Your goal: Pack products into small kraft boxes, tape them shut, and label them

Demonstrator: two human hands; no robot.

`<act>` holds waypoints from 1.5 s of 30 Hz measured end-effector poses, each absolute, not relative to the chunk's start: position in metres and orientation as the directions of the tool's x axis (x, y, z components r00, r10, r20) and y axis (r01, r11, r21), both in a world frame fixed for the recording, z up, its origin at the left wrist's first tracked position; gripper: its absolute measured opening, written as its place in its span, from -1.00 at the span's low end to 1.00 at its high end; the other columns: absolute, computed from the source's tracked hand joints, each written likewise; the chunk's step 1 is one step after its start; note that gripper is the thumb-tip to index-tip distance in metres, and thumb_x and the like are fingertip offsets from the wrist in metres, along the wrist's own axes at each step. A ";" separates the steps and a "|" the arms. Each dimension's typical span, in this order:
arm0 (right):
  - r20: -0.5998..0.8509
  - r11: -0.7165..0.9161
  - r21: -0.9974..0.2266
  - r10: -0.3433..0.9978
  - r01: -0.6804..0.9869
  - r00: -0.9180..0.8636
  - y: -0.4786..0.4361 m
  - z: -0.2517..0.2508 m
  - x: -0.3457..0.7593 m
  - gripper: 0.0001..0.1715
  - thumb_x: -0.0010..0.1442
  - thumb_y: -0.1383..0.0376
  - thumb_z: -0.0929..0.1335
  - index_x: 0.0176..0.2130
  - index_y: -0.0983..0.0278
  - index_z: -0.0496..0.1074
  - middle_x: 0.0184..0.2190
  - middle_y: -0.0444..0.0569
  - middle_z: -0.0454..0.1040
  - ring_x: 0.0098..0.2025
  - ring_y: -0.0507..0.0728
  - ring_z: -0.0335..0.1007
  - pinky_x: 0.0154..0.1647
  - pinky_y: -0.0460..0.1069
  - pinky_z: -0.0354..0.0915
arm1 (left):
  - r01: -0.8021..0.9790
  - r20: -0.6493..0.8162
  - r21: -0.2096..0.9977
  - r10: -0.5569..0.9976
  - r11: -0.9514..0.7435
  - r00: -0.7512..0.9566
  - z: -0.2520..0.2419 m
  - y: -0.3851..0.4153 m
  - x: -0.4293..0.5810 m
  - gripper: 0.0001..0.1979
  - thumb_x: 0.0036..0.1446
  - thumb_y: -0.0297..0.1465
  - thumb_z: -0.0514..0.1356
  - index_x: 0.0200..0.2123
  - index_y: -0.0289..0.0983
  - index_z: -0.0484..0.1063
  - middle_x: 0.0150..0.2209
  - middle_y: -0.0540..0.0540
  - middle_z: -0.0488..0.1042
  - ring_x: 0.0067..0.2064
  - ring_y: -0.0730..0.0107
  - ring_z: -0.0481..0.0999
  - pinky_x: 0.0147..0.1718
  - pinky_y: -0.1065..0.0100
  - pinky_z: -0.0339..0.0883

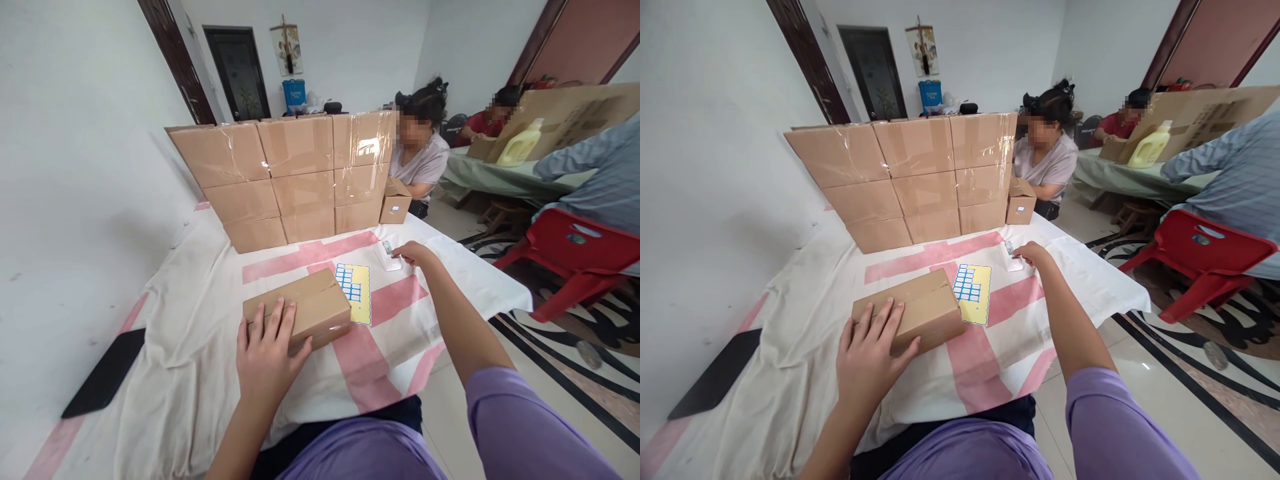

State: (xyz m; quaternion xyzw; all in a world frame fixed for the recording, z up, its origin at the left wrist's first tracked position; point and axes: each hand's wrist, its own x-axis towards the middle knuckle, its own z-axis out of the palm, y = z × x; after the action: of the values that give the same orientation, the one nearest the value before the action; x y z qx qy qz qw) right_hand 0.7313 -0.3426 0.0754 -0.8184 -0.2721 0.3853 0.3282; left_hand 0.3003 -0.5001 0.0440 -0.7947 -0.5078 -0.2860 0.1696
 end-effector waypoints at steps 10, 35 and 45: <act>-0.584 -0.714 -0.692 0.641 0.106 0.498 -0.330 0.075 0.727 -0.57 0.37 0.17 0.39 0.14 0.31 0.40 0.09 0.08 0.45 0.02 0.20 0.47 0.01 0.19 0.46 | 0.904 0.639 0.001 0.696 -0.428 0.328 0.045 -0.501 0.301 -0.32 0.21 -0.14 0.21 0.37 -0.12 0.23 0.32 -0.13 0.35 0.30 -0.29 0.34 0.31 -0.21 -0.03; -0.368 -0.415 -0.909 0.767 -0.031 0.526 -0.364 0.038 0.724 -0.57 0.37 0.15 0.38 0.15 0.30 0.39 0.09 0.08 0.44 0.02 0.20 0.47 0.00 0.18 0.47 | 0.900 0.642 0.065 0.709 -0.431 0.293 0.045 -0.503 0.304 -0.31 0.18 -0.16 0.22 0.36 -0.10 0.23 0.31 -0.16 0.36 0.29 -0.33 0.34 0.30 -0.26 -0.03; -0.299 -0.353 -0.935 0.760 -0.019 0.578 -0.371 0.019 0.719 -0.58 0.37 0.15 0.38 0.12 0.31 0.41 0.06 0.07 0.46 -0.01 0.19 0.49 -0.02 0.16 0.48 | 0.888 0.633 0.140 0.729 -0.438 0.260 0.046 -0.504 0.304 -0.32 0.16 -0.17 0.24 0.35 -0.05 0.25 0.32 -0.13 0.36 0.31 -0.30 0.32 0.33 -0.25 -0.08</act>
State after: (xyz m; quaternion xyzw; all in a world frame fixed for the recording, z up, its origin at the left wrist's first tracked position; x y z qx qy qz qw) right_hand 0.7186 -0.3710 0.0191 -0.7281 -0.2544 0.3827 0.5086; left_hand 0.3042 -0.5039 0.0461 -0.7840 -0.5156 -0.3231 0.1231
